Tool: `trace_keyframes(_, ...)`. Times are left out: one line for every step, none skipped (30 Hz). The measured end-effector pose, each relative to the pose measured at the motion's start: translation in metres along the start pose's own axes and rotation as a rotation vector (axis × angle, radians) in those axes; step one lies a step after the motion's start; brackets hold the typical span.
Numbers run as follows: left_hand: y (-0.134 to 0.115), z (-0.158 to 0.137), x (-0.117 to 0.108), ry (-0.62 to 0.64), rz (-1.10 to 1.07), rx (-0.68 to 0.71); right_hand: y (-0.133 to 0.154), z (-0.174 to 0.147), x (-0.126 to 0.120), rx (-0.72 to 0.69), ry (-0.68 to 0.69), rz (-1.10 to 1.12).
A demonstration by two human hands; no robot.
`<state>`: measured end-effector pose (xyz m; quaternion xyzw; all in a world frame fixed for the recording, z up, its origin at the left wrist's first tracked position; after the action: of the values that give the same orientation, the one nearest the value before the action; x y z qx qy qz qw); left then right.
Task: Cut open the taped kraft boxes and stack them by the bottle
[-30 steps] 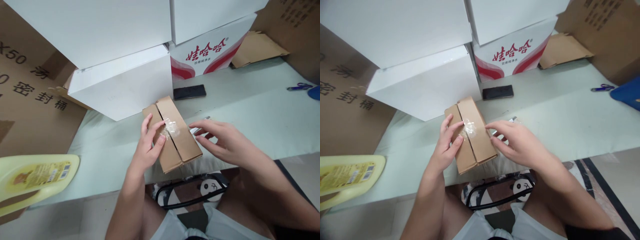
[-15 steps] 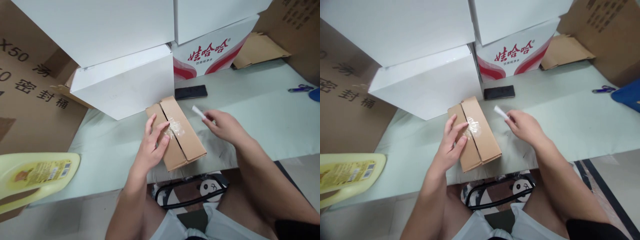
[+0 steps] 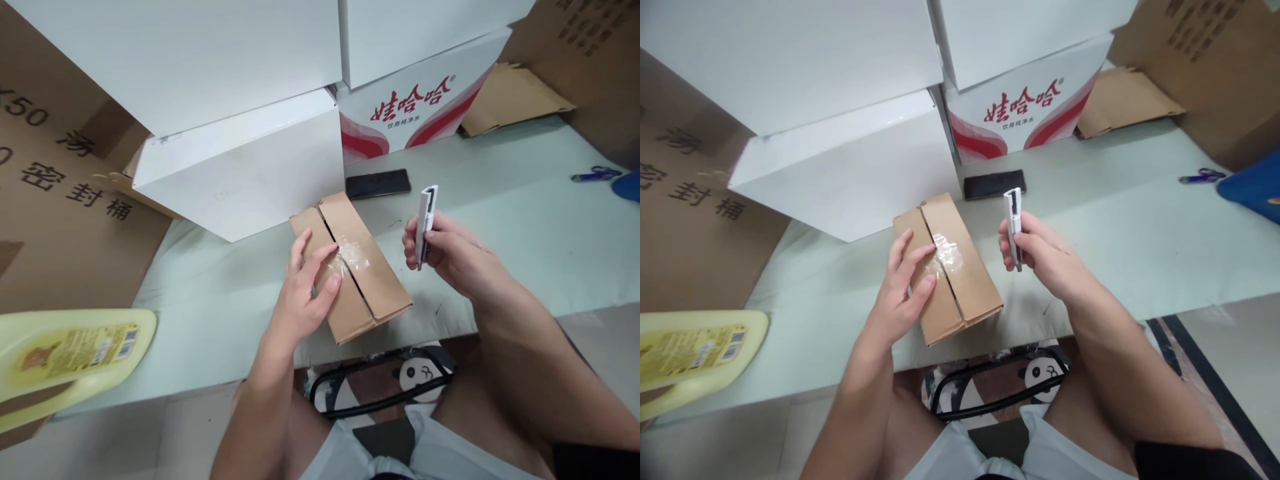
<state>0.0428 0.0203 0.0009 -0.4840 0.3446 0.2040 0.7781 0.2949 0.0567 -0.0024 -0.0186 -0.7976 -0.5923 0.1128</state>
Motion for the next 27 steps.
trace_keyframes(0.0, 0.0, 0.0, -0.002, 0.0, 0.0, -0.001, -0.001, 0.0, 0.001, 0.009, -0.012)
trace_keyframes(0.0, 0.0, 0.0, -0.004, 0.0, 0.0, -0.001, -0.001, 0.0, -0.007, 0.016, -0.026)
trace_keyframes(0.0, 0.0, 0.0, -0.005, 0.0, 0.0, -0.002, -0.001, 0.0, -0.023, 0.023, -0.045)
trace_keyframes(0.0, 0.0, 0.0, -0.003, 0.0, 0.0, -0.002, -0.001, -0.001, -0.052, 0.021, -0.067)
trace_keyframes(0.0, 0.0, 0.0, 0.0, -0.001, 0.002, -0.001, 0.0, -0.002, -0.094, 0.006, -0.095)
trace_keyframes(-0.001, 0.0, 0.0, 0.002, -0.002, 0.002, 0.001, 0.0, -0.003, -0.147, -0.027, -0.129)
trace_keyframes(-0.001, 0.0, 0.0, 0.003, -0.002, 0.001, 0.004, -0.001, -0.004, -0.205, -0.072, -0.169)
trace_keyframes(-0.001, 0.0, 0.0, 0.002, -0.002, -0.002, 0.008, -0.003, -0.005, -0.262, -0.127, -0.21)
trace_keyframes(-0.001, 0.0, 0.0, 0.0, -0.001, -0.006, 0.011, -0.005, -0.005, -0.312, -0.18, -0.241)
trace_keyframes(-0.001, 0.0, 0.0, -0.003, 0.0, -0.01, 0.015, -0.009, -0.005, -0.355, -0.225, -0.25)
trace_keyframes(-0.001, 0.0, 0.0, -0.005, 0.001, -0.014, 0.018, -0.014, -0.004, -0.389, -0.249, -0.235)
trace_keyframes(-0.001, 0.0, 0.001, -0.008, 0.002, -0.017, 0.021, -0.019, -0.002, -0.417, -0.253, -0.204)
trace_keyframes(-0.001, 0.0, 0.001, -0.012, 0.003, -0.017, 0.024, -0.025, 0.001, -0.444, -0.241, -0.175)
trace_keyframes(-0.002, 0.0, 0.002, -0.016, 0.003, -0.017, 0.026, -0.031, 0.004, -0.472, -0.216, -0.163)
trace_keyframes(-0.003, 0.0, 0.003, -0.023, 0.003, -0.018, 0.028, -0.037, 0.009, -0.491, -0.183, -0.177)
trace_keyframes(-0.005, -0.001, 0.004, -0.031, 0.002, -0.018, 0.029, -0.042, 0.014, -0.5, -0.15, -0.217)
trace_keyframes(-0.007, -0.001, 0.005, -0.042, 0.001, -0.017, 0.03, -0.046, 0.019, -0.5, -0.12, -0.283)
trace_keyframes(-0.01, -0.001, 0.007, -0.053, 0.001, -0.019, 0.031, -0.049, 0.024, -0.497, -0.094, -0.362)
trace_keyframes(-0.013, -0.002, 0.008, -0.062, 0.003, -0.023, 0.032, -0.051, 0.03, -0.491, -0.063, -0.445)
trace_keyframes(-0.016, -0.002, 0.01, -0.069, 0.005, -0.025, 0.033, -0.052, 0.035, -0.489, -0.033, -0.523)
trace_keyframes(-0.019, -0.003, 0.011, -0.073, 0.007, -0.026, 0.034, -0.053, 0.04, -0.49, -0.009, -0.597)
trace_keyframes(-0.022, -0.003, 0.013, -0.074, 0.008, -0.025, 0.036, -0.054, 0.044, -0.495, 0.009, -0.659)
trace_keyframes(-0.024, -0.003, 0.014, -0.072, 0.009, -0.021, 0.037, -0.054, 0.047, -0.499, 0.014, -0.703)
trace_keyframes(-0.026, -0.004, 0.015, -0.069, 0.009, -0.015, 0.038, -0.055, 0.049, -0.499, 0.005, -0.73)
trace_keyframes(-0.027, -0.004, 0.016, -0.067, 0.009, -0.013, 0.039, -0.055, 0.05, -0.49, -0.008, -0.749)
trace_keyframes(-0.028, -0.004, 0.016, -0.063, 0.01, -0.016, 0.04, -0.055, 0.051, -0.479, -0.017, -0.763)
trace_keyframes(-0.028, -0.003, 0.016, -0.059, 0.011, -0.02, 0.04, -0.055, 0.052, -0.466, -0.016, -0.775)
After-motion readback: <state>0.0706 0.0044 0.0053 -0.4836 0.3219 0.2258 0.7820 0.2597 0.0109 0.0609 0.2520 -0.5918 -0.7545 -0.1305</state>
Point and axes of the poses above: each hand's wrist, its own z-axis towards the middle knuckle, its own x-axis out of the palm, y = z × x, the point moved 4 cm from there along z, towards the middle knuckle, and after that the axes turned 5 degrees about x, right-handed, at the moved point
